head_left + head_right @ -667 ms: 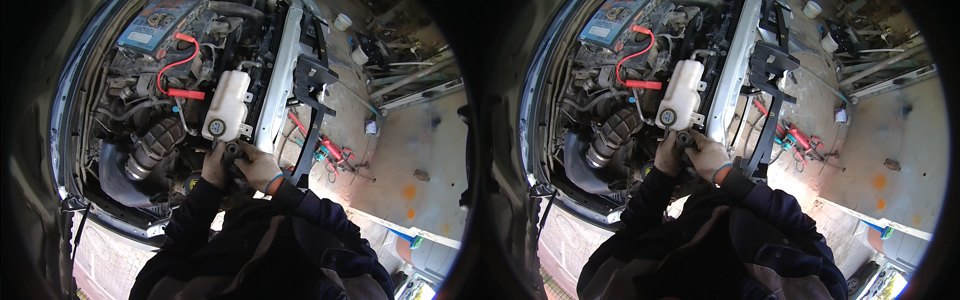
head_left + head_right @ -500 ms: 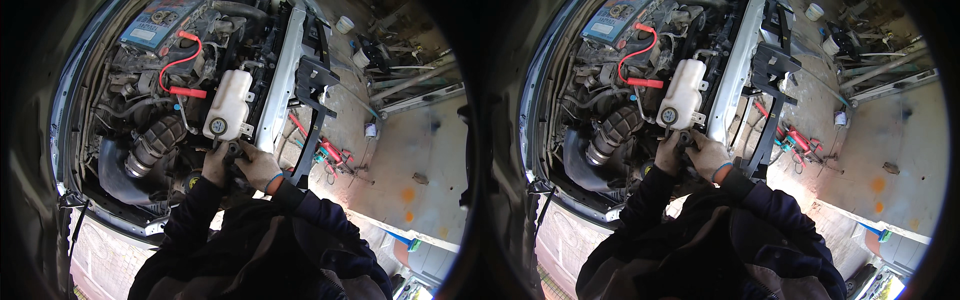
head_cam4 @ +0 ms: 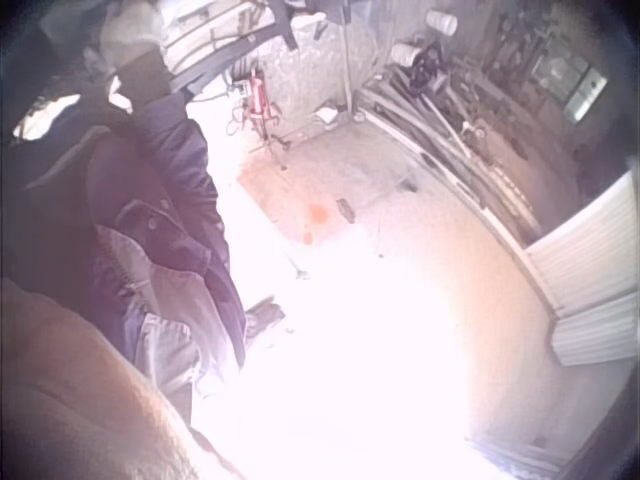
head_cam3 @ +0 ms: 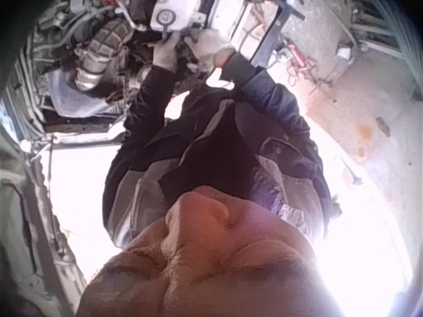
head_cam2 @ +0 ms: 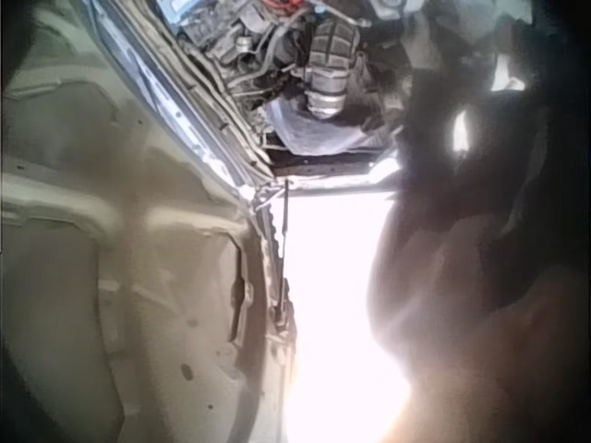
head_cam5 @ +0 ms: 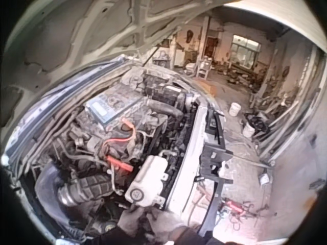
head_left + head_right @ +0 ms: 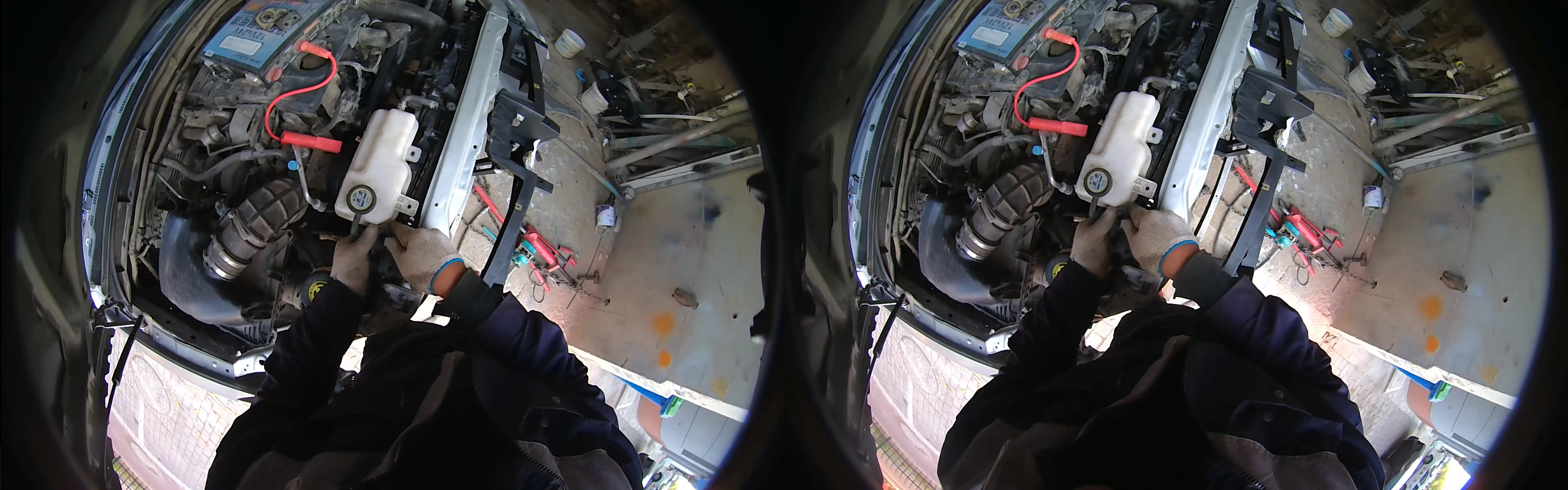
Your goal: The person works under the open hood of a silver car, manipulating a white plastic reservoir and nearby hoses with gloved hands. They briefly walk away to retrieve a pair of pliers and return to continue adjusting components in the engine bay.
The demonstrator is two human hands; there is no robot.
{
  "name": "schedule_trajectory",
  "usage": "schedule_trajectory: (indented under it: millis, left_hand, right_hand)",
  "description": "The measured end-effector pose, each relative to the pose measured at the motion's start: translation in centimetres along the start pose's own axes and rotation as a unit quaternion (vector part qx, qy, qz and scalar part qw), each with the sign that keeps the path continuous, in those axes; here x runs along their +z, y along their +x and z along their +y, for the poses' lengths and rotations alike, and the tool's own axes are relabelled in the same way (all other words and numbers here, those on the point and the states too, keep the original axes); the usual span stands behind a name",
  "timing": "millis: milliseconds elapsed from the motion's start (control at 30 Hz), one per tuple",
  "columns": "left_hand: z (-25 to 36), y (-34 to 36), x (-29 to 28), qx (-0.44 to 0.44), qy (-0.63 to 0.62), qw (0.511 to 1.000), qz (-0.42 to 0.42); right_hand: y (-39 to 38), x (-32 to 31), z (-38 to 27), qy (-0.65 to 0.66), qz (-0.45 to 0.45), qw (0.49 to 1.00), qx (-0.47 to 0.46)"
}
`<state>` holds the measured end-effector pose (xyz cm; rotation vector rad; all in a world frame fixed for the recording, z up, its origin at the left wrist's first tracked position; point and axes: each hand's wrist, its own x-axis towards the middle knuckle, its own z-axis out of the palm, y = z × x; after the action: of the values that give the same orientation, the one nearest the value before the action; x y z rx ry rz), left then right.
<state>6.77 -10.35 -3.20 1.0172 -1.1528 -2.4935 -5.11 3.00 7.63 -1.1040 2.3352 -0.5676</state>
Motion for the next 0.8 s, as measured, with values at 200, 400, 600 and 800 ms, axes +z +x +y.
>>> schedule_trajectory:
  millis: [200, 400, 600, 800]
  left_hand:
    - [-0.1, 0.6, 0.2, -0.002, -0.017, 1.000, 0.021]
    - [1.0, -1.2, 1.2, 0.003, -0.020, 1.000, -0.007]
    - [0.5, -0.7, 0.6, 0.057, 0.062, 0.996, -0.043]
    - [0.9, -1.3, 0.7, 0.032, 0.136, 0.988, -0.064]
  right_hand:
    - [-1.7, -0.8, -0.5, -0.051, 0.001, 0.999, 0.007]
    - [-4.0, -0.6, 0.5, -0.032, 0.037, 0.999, -0.010]
    - [-7.3, -1.3, 3.0, 0.133, 0.176, 0.975, 0.011]
    - [-8.0, 0.3, 4.9, 0.226, 0.160, 0.949, 0.149]
